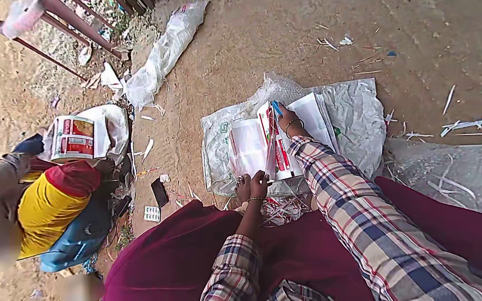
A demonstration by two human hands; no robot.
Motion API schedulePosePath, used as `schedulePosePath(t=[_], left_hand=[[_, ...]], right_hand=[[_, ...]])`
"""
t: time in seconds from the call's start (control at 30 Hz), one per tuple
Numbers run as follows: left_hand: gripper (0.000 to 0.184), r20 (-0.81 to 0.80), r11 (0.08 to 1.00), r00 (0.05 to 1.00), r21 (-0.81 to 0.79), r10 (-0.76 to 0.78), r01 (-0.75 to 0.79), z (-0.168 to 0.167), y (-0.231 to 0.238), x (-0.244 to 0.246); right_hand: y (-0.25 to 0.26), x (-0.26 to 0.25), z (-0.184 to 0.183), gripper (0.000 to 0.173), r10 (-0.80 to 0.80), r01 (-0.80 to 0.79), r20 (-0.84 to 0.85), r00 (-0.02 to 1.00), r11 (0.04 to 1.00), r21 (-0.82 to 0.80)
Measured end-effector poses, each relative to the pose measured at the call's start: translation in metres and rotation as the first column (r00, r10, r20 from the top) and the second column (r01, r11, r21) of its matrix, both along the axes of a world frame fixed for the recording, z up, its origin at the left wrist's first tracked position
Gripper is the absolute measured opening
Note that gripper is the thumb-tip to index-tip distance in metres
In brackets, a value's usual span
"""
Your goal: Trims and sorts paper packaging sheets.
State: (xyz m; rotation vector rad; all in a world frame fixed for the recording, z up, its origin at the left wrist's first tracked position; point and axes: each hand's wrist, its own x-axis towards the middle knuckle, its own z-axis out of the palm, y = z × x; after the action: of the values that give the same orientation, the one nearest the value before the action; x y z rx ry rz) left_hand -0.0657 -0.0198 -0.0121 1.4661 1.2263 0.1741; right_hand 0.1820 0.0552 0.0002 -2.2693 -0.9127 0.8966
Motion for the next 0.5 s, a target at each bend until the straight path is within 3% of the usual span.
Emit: schedulePosePath(t=[0.13, 0.23, 0.3, 0.37, 0.43, 0.5], left_hand=[[0.021, 0.132, 0.984, 0.985, -0.156, 0.109, -0.088, 0.001, -0.004, 0.002], [0.018, 0.162, 0.986, 0.980, -0.139, 0.111, -0.089, -0.008, 0.002, -0.002], [0.022, 0.040, 0.998, 0.997, -0.036, 0.060, -0.059, -0.022, 0.008, -0.014], [0.026, -0.089, 0.998, 0.995, 0.053, 0.039, -0.034, -0.038, 0.017, -0.029], [0.030, -0.101, 0.995, 0.991, 0.062, 0.088, -0.082, -0.045, 0.021, -0.049], [0.033, -0.097, 0.984, 0.980, 0.060, 0.174, -0.169, -0.053, 0.018, -0.067]], right_hand=[[0.002, -0.007, 0.004, 0.064, 0.019, -0.016, 0.062, 0.998, 0.999, -0.045], [0.009, -0.013, 0.041, 0.060, 0.044, -0.037, 0.061, 0.997, 0.993, -0.111], [0.013, -0.016, 0.100, 0.044, 0.207, -0.187, 0.032, 0.978, 0.930, -0.316], [0.016, -0.012, 0.127, 0.033, 0.339, -0.273, 0.075, 0.938, 0.853, -0.445], [0.013, -0.002, 0.114, 0.033, 0.270, -0.226, 0.074, 0.960, 0.903, -0.365], [-0.004, 0.001, 0.067, 0.051, 0.042, -0.037, 0.059, 0.997, 0.996, -0.078]])
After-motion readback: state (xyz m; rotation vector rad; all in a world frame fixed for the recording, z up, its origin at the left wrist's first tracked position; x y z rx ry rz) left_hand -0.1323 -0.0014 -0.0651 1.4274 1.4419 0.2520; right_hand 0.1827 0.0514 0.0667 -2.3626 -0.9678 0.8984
